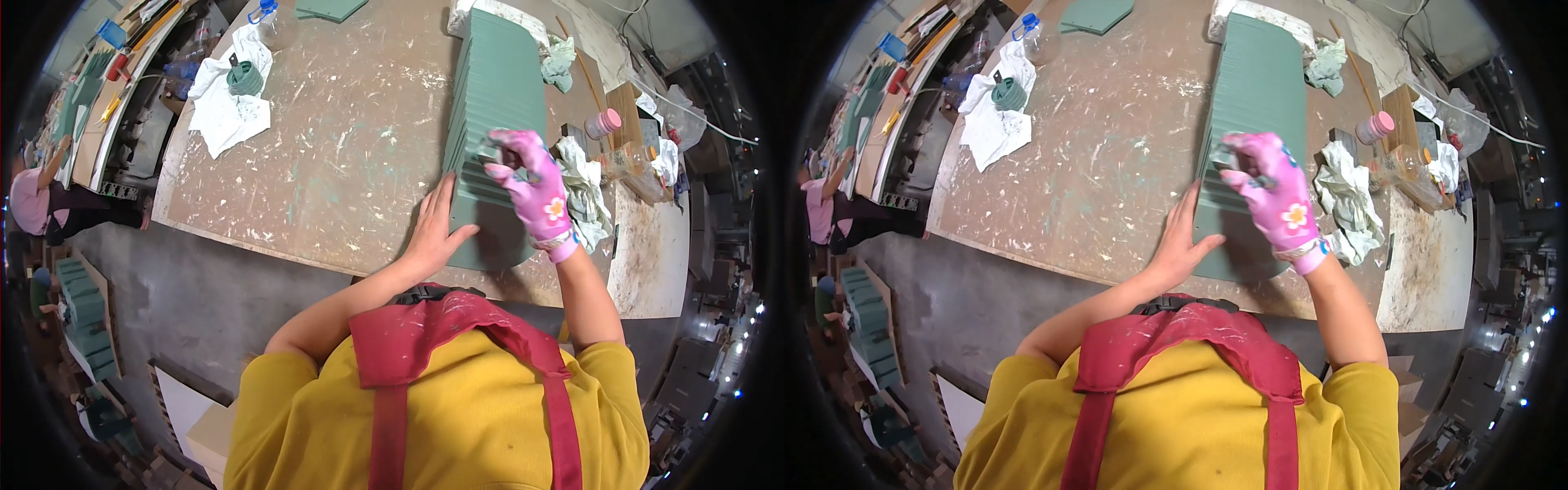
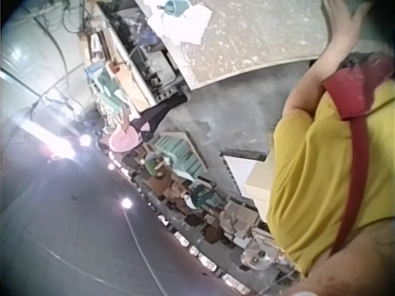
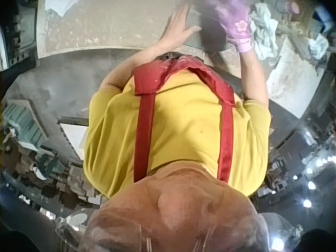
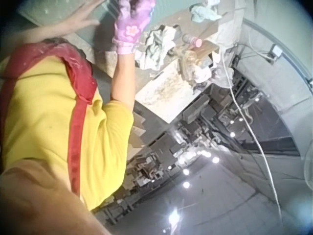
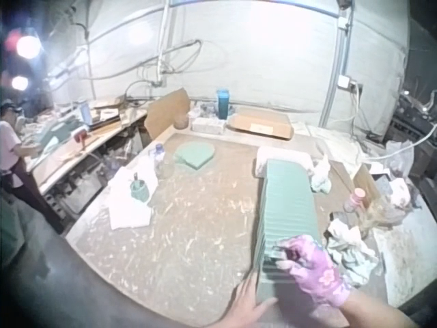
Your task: The person wipes a stack of green curved components with a cloth and liquid from a bottle, then handles a small block.
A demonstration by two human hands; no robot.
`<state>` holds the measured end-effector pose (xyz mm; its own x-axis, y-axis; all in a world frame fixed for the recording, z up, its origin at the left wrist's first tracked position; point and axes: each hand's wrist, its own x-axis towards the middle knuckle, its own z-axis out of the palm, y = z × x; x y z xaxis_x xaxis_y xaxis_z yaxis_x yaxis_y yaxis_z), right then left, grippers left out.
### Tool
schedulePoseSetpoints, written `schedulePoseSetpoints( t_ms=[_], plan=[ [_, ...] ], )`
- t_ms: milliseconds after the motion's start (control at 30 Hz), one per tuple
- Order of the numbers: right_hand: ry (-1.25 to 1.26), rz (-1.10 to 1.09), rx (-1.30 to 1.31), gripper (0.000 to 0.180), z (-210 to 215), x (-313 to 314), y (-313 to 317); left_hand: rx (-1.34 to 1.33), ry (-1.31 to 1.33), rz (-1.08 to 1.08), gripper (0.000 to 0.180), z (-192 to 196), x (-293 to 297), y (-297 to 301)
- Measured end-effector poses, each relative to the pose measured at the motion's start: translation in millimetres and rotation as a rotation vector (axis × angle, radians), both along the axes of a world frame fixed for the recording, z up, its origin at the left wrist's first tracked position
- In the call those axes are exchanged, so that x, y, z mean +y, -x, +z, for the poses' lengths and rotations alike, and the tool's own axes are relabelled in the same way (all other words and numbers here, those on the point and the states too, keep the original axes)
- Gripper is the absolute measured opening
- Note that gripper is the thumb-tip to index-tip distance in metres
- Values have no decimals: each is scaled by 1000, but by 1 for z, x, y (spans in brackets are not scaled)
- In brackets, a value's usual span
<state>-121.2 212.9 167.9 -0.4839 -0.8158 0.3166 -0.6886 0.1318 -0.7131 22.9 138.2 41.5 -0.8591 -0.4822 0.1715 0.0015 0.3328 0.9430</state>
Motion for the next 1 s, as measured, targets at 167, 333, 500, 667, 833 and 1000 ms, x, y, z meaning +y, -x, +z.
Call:
schedulePoseSetpoints(
  t_ms=[167, 333, 500, 667, 833, 1000],
  plan=[
    [56, -91, -616, 43, -7, 25, 9, -50, 66, -30, 90, 4, -3, 1],
    [66, -164, -677, 38, -4, 33, 24, -92, 99, -50, 90, 5, -7, 0],
    [170, -185, -790, 34, -1, 27, 49, -98, 154, -67, 94, 0, -12, 2],
    [-87, -167, 84, 35, 18, -8, 70, -94, 198, -84, 96, 0, -14, 3],
    [-155, 52, 548, 29, 3, -53, 70, -111, 219, -125, 98, -2, -18, 2],
    [-218, 39, 666, 26, -2, -70, 97, -110, 214, -142, 98, -3, -16, 0]
  ],
)
